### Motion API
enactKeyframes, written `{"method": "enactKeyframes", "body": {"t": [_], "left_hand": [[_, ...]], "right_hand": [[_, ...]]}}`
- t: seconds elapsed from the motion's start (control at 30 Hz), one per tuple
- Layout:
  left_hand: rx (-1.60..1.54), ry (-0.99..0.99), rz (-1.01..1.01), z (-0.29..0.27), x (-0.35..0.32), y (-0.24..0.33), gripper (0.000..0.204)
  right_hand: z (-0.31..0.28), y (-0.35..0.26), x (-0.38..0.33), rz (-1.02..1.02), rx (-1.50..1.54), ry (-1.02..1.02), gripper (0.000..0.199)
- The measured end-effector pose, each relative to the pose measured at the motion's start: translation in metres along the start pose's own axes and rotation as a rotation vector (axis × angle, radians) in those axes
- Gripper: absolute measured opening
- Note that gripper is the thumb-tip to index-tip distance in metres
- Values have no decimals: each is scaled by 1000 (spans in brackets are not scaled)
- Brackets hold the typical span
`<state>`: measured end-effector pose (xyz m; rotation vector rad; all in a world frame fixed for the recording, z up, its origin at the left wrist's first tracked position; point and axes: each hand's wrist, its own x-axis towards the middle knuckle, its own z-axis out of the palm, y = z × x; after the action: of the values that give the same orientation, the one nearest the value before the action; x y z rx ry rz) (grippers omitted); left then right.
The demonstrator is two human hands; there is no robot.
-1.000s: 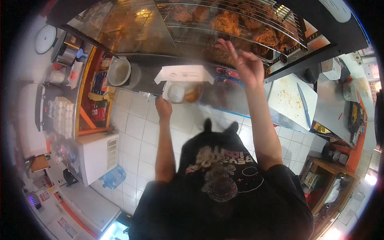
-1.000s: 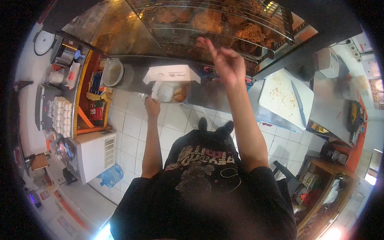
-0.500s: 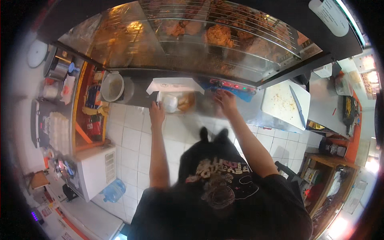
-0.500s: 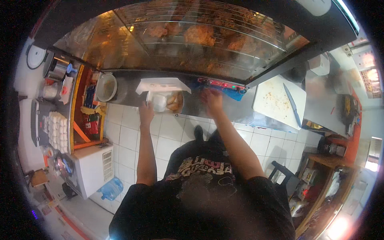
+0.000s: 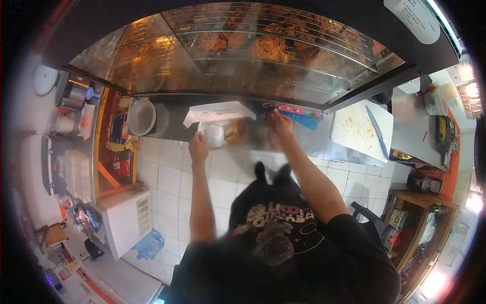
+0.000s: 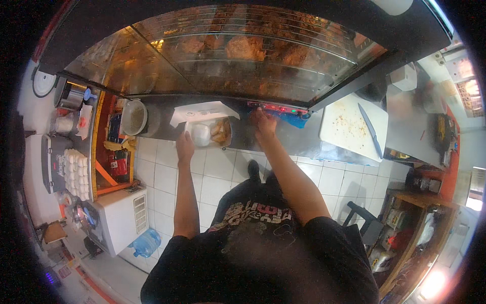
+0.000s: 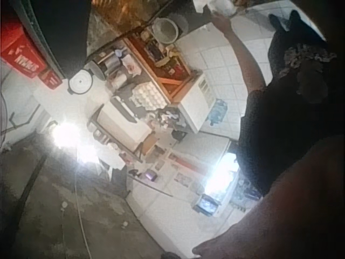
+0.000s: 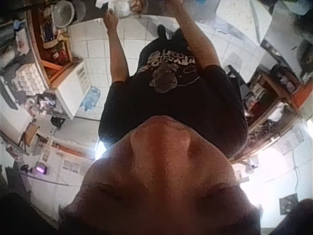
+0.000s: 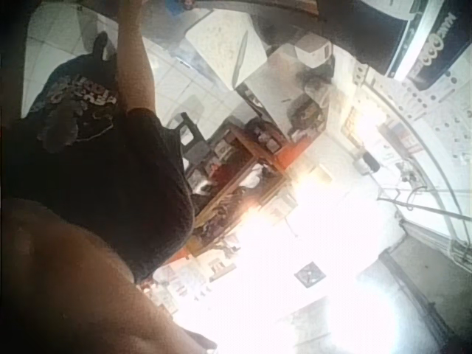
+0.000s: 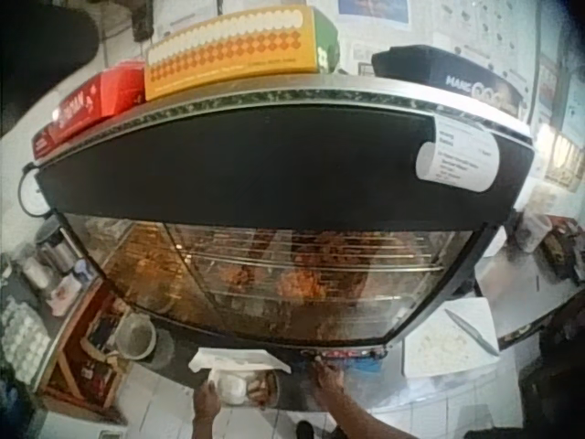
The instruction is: Preparing a fried chicken order by cutting the meat, adding rice, and packaging it into a box according to a receipt.
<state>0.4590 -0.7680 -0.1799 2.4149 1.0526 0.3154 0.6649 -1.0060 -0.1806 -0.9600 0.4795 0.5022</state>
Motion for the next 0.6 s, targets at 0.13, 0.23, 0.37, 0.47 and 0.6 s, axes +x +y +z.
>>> {"method": "enactKeyframes", "body": {"t": [0.13,0.23,0.37,0.47,0.6], "left_hand": [[-22,4,-63,14,-3,-8,35],[18,134,68,24,-5,-23,34],[131,286,350,25,-30,-35,26],[-101,82,-40,13,-49,-25,27],[-175,101,-48,-7,-81,-6,33]], "right_hand": [[-5,-7,1,42,69,-14,18],[-6,-31,-14,134,86,-93,18],[8,-95,-83,135,-210,-161,13],[46,-166,-146,-600,-367,-310,12],[89,-284,-220,-1312,-381,-182,10]]}}
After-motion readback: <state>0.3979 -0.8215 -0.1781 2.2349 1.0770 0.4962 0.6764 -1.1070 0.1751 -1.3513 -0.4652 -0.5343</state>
